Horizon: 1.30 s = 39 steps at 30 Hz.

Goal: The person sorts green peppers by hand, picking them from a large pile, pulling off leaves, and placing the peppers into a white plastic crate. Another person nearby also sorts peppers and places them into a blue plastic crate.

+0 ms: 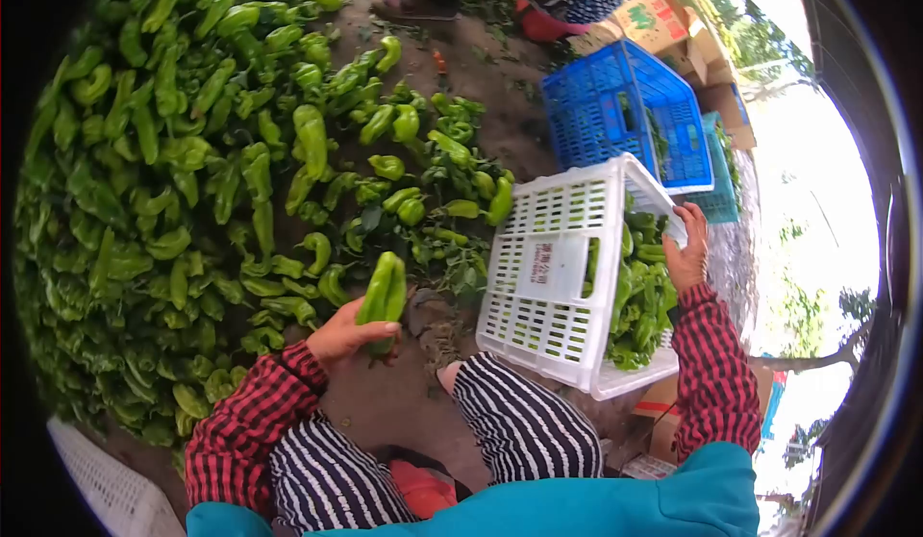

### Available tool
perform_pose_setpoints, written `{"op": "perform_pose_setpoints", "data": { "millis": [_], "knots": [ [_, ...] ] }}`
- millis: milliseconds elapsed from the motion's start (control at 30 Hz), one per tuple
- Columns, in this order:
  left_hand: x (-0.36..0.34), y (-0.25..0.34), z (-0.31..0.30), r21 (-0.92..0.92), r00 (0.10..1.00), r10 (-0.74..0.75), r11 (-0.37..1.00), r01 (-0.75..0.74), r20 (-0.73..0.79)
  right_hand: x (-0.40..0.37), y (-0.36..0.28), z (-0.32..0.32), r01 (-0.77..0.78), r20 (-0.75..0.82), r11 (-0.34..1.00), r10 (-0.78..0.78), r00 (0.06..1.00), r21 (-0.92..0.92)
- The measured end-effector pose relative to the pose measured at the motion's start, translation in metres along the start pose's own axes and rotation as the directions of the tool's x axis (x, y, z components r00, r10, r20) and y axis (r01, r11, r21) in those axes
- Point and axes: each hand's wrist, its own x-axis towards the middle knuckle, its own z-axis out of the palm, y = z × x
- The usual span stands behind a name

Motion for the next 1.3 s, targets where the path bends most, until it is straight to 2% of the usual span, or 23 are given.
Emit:
{"op": "perform_pose_setpoints", "data": {
  "millis": [33,67,167,200,233,300,333,367,400,467,500,533,600,700,733,800,900,967,1033,1100,1167,1233,1300],
  "knots": [
    [0.003,0.002,0.007,0.022,0.996,0.086,0.996,-0.086,0.014,0.003,-0.046,0.007,0.052,0.024,0.978,-0.058,0.998,0.204],
    [0.011,-0.005,0.005,0.043,0.984,0.169,0.984,-0.171,0.053,0.003,-0.092,0.014,-0.075,0.179,0.887,-0.009,0.984,0.455],
    [0.017,-0.003,0.023,0.309,0.945,0.303,0.893,-0.326,0.121,-0.013,-0.223,0.044,-0.398,0.477,0.428,-0.093,0.874,0.812],
    [0.018,0.002,0.027,0.545,0.96,0.244,0.79,-0.281,0.14,-0.023,-0.246,0.064,-0.537,0.577,0.271,-0.091,0.812,0.799],
    [0.022,-0.007,0.033,0.635,0.877,0.437,0.624,-0.454,0.198,-0.032,-0.261,0.086,-0.657,0.666,0.109,-0.105,0.738,0.746],
    [0.02,-0.003,0.037,0.655,0.841,0.415,0.536,-0.534,0.347,-0.032,-0.281,0.11,-0.858,0.827,-0.141,-0.228,0.514,0.495],
    [0.01,0.016,0.029,0.668,0.953,0.075,0.697,-0.261,0.294,-0.035,-0.276,0.129,-0.875,0.856,-0.167,-0.192,0.481,0.455],
    [0.017,0.028,0.008,0.784,0.943,-0.01,0.56,-0.27,0.332,-0.034,-0.272,0.133,-0.879,0.859,-0.165,-0.196,0.473,0.447],
    [0.027,0.037,-0.018,0.785,0.957,-0.04,0.582,-0.211,0.287,-0.03,-0.267,0.137,-0.847,0.848,-0.255,-0.144,0.51,0.466],
    [0.053,0.045,-0.062,0.681,0.934,0.337,0.712,-0.172,-0.117,-0.022,-0.256,0.139,-0.806,0.861,-0.369,-0.033,0.508,0.462],
    [0.066,0.058,-0.081,0.889,0.74,0.622,0.453,-0.07,-0.258,-0.023,-0.238,0.149,-0.837,0.912,-0.44,-0.086,0.401,0.326],
    [0.072,0.076,-0.082,0.898,0.57,0.716,0.431,0.094,-0.403,-0.028,-0.224,0.16,-0.851,0.926,-0.473,-0.164,0.34,0.229],
    [0.114,0.092,-0.124,0.905,0.398,0.814,0.406,0.13,-0.423,-0.032,-0.216,0.167,-0.857,0.931,-0.499,-0.237,0.276,0.127],
    [0.127,0.124,-0.124,0.833,0.356,0.759,0.442,0.332,-0.545,-0.035,-0.212,0.17,-0.844,0.934,-0.533,-0.263,0.24,0.067],
    [0.13,0.128,-0.131,0.833,0.358,0.758,0.441,0.334,-0.545,-0.038,-0.208,0.175,-0.857,0.929,-0.495,-0.233,0.288,0.142],
    [0.133,0.132,-0.144,0.811,0.549,0.597,0.403,0.425,-0.585,-0.048,-0.195,0.189,-0.862,0.908,-0.459,-0.228,0.35,0.217],
    [0.117,0.102,-0.136,0.835,0.58,0.601,0.371,0.407,-0.55,-0.053,-0.186,0.197,-0.849,0.896,-0.495,-0.273,0.351,0.182],
    [0.1,0.067,-0.135,0.888,0.716,0.544,0.383,0.253,-0.438,-0.051,-0.193,0.195,-0.843,0.879,-0.515,-0.318,0.355,0.154],
    [0.081,0.038,-0.117,0.874,0.836,0.338,0.386,0.295,-0.432,-0.049,-0.202,0.192,-0.813,0.873,-0.576,-0.353,0.337,0.081],
    [0.063,0.014,-0.092,0.795,0.88,0.212,0.553,0.251,-0.426,-0.047,-0.207,0.19,-0.816,0.868,-0.576,-0.383,0.315,0.043],
    [0.06,-0.025,-0.083,0.823,0.877,0.421,0.565,-0.054,-0.232,-0.042,-0.221,0.175,-0.777,0.825,-0.629,-0.428,0.369,0.021],
    [0.047,-0.023,-0.041,0.805,0.924,0.38,0.562,-0.191,-0.046,-0.045,-0.217,0.177,-0.801,0.791,-0.593,-0.447,0.417,0.087],
    [0.048,-0.033,-0.02,0.917,0.952,0.269,0.325,-0.23,0.144,-0.046,-0.215,0.177,-0.857,0.727,-0.5,-0.542,0.421,0.124]
  ]
}}
